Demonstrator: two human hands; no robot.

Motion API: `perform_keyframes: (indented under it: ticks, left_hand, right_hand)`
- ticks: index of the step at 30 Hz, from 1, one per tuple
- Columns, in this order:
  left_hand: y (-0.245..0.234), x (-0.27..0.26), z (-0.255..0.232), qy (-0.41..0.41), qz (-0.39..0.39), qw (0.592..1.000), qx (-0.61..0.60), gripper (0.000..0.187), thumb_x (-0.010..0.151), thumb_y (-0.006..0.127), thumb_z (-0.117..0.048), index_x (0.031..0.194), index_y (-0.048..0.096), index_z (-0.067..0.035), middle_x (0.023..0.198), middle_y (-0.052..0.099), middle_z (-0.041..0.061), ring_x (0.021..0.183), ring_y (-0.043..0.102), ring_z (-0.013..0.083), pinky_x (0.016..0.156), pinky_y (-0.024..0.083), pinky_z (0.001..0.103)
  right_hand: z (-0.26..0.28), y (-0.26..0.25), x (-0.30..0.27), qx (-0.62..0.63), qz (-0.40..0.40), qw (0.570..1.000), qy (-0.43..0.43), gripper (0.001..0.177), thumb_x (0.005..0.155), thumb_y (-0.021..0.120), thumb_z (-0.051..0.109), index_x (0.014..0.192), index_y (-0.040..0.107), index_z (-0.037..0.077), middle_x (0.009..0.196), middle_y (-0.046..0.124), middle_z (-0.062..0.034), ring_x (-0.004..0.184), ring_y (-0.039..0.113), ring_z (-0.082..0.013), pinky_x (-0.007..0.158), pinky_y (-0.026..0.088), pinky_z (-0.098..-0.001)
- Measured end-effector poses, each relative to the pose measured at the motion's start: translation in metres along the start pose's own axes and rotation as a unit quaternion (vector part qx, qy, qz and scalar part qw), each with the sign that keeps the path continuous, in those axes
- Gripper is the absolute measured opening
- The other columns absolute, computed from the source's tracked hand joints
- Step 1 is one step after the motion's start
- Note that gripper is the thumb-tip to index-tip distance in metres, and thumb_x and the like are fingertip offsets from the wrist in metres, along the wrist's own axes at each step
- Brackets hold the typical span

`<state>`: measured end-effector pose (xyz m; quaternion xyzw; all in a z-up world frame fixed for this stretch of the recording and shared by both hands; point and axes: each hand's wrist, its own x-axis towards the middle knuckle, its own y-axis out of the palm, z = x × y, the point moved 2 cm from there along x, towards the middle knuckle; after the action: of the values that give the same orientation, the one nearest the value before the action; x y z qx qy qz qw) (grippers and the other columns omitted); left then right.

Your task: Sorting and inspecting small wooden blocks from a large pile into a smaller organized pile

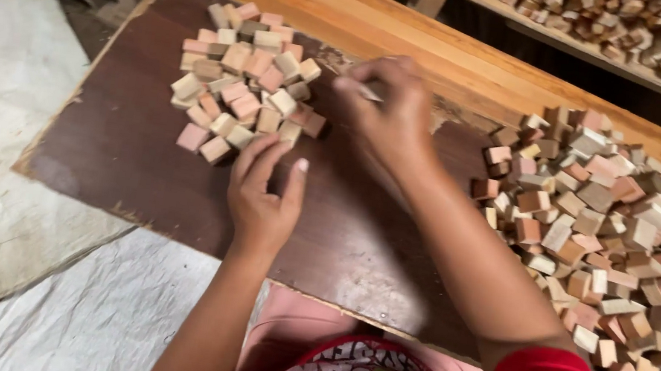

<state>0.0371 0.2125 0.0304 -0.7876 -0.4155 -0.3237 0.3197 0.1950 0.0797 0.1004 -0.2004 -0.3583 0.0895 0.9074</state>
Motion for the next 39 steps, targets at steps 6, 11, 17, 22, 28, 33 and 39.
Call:
perform_keyframes:
  ticks: [6, 11, 17, 22, 28, 33, 39]
  left_hand:
    - [0.083, 0.012, -0.072, 0.043, 0.388, 0.919, -0.063, 0.041, 0.093, 0.067, -0.035, 0.128, 0.069, -0.012, 0.133, 0.064, 0.010, 0.111, 0.067, 0.0317, 0.084, 0.057, 0.047]
    - [0.223, -0.014, -0.102, 0.138, 0.459, 0.872, -0.102, 0.045, 0.087, 0.056, -0.001, 0.130, 0.064, -0.012, 0.130, 0.061, 0.018, 0.114, 0.062, 0.0432, 0.083, 0.055, 0.055]
    - [0.301, -0.030, -0.116, 0.180, 0.486, 0.854, -0.053, 0.034, 0.083, 0.063, -0.015, 0.117, 0.071, -0.015, 0.116, 0.065, 0.016, 0.108, 0.068, 0.0418, 0.093, 0.056, 0.047]
    - [0.309, -0.041, -0.099, 0.170, 0.478, 0.859, -0.068, 0.029, 0.076, 0.073, -0.012, 0.105, 0.070, -0.012, 0.101, 0.065, 0.014, 0.091, 0.073, 0.0407, 0.079, 0.061, 0.048]
    - [0.166, -0.010, -0.166, 0.122, 0.363, 0.893, -0.239, 0.014, 0.084, 0.072, -0.017, 0.091, 0.062, -0.009, 0.077, 0.063, 0.012, 0.070, 0.070, 0.0361, 0.058, 0.055, 0.043]
    - [0.102, -0.077, -0.180, -0.208, 0.422, 0.710, -0.525, 0.051, 0.077, 0.085, 0.000, 0.124, 0.068, 0.006, 0.111, 0.069, 0.020, 0.087, 0.067, 0.0223, 0.066, 0.062, 0.032]
    - [0.101, -0.113, -0.161, -0.283, 0.384, 0.633, -0.610, 0.047, 0.080, 0.083, 0.003, 0.124, 0.065, 0.008, 0.109, 0.067, 0.016, 0.086, 0.063, 0.0161, 0.065, 0.058, 0.025]
  right_hand:
    - [0.024, -0.168, -0.049, 0.071, -0.076, 0.993, 0.052, 0.005, 0.109, 0.068, 0.009, 0.110, 0.070, 0.004, 0.109, 0.072, -0.0111, 0.104, 0.072, -0.0206, 0.097, 0.065, -0.0312]
    - [0.001, -0.216, -0.138, 0.174, -0.155, 0.964, 0.130, 0.009, 0.106, 0.070, 0.020, 0.109, 0.073, 0.012, 0.084, 0.061, 0.0063, 0.072, 0.048, -0.0045, 0.064, 0.040, -0.0197]
    - [-0.007, -0.211, -0.217, 0.087, -0.230, 0.929, 0.276, 0.009, 0.092, 0.078, 0.006, 0.098, 0.076, 0.000, 0.082, 0.069, -0.0096, 0.073, 0.061, -0.0109, 0.063, 0.049, -0.0260]
    - [-0.022, -0.214, -0.253, 0.180, -0.246, 0.908, 0.287, 0.016, 0.092, 0.072, -0.003, 0.105, 0.072, -0.011, 0.076, 0.065, -0.0158, 0.062, 0.058, -0.0157, 0.055, 0.052, -0.0310]
    - [-0.022, -0.225, -0.253, 0.253, -0.284, 0.900, 0.212, 0.032, 0.101, 0.061, 0.005, 0.129, 0.059, -0.008, 0.077, 0.056, -0.0102, 0.067, 0.063, -0.0185, 0.056, 0.057, -0.0278]
    - [-0.017, -0.214, -0.260, 0.063, -0.208, 0.971, 0.104, 0.027, 0.093, 0.071, 0.013, 0.112, 0.071, -0.007, 0.096, 0.072, -0.0210, 0.087, 0.069, -0.0300, 0.080, 0.054, -0.0426]
    - [-0.009, -0.198, -0.235, 0.046, -0.163, 0.981, 0.093, 0.019, 0.096, 0.070, 0.010, 0.105, 0.076, -0.005, 0.084, 0.070, -0.0168, 0.077, 0.069, -0.0256, 0.073, 0.055, -0.0374]
